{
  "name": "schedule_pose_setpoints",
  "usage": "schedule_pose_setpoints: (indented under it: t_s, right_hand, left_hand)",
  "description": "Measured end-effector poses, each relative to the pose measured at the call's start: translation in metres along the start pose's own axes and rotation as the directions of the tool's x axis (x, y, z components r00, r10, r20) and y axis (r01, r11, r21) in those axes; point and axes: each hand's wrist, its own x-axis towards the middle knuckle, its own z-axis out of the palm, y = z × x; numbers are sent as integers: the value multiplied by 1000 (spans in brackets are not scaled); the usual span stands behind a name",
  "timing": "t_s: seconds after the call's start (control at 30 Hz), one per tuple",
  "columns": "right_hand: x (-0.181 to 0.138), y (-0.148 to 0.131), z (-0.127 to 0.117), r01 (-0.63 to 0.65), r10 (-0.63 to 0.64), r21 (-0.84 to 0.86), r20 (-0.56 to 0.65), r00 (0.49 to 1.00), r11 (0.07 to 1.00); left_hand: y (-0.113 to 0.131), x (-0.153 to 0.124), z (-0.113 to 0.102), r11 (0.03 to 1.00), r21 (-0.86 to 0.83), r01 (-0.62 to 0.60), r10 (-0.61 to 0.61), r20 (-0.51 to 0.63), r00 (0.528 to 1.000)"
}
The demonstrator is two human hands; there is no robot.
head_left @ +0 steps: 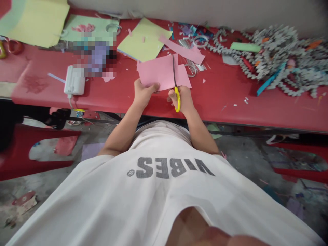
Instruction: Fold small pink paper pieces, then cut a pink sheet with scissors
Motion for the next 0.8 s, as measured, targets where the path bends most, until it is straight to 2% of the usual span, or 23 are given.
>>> schedule_pose_setpoints:
  t_s: [0.47,0.67,0.8]
  right_hand:
    - [15,4,10,-148,152,57,-67,986,987]
    - [24,11,16,-168,169,28,-37,985,985]
    - [23,5,10,-219,225,147,-23,974,964]
  left_hand:
    - [-9,6,-4,998,57,24,-22,-32,999]
    - [-16,12,-6,993,93,68,-62,-66,996]
    - [-16,13,-7,995,64,72,-64,-116,991]
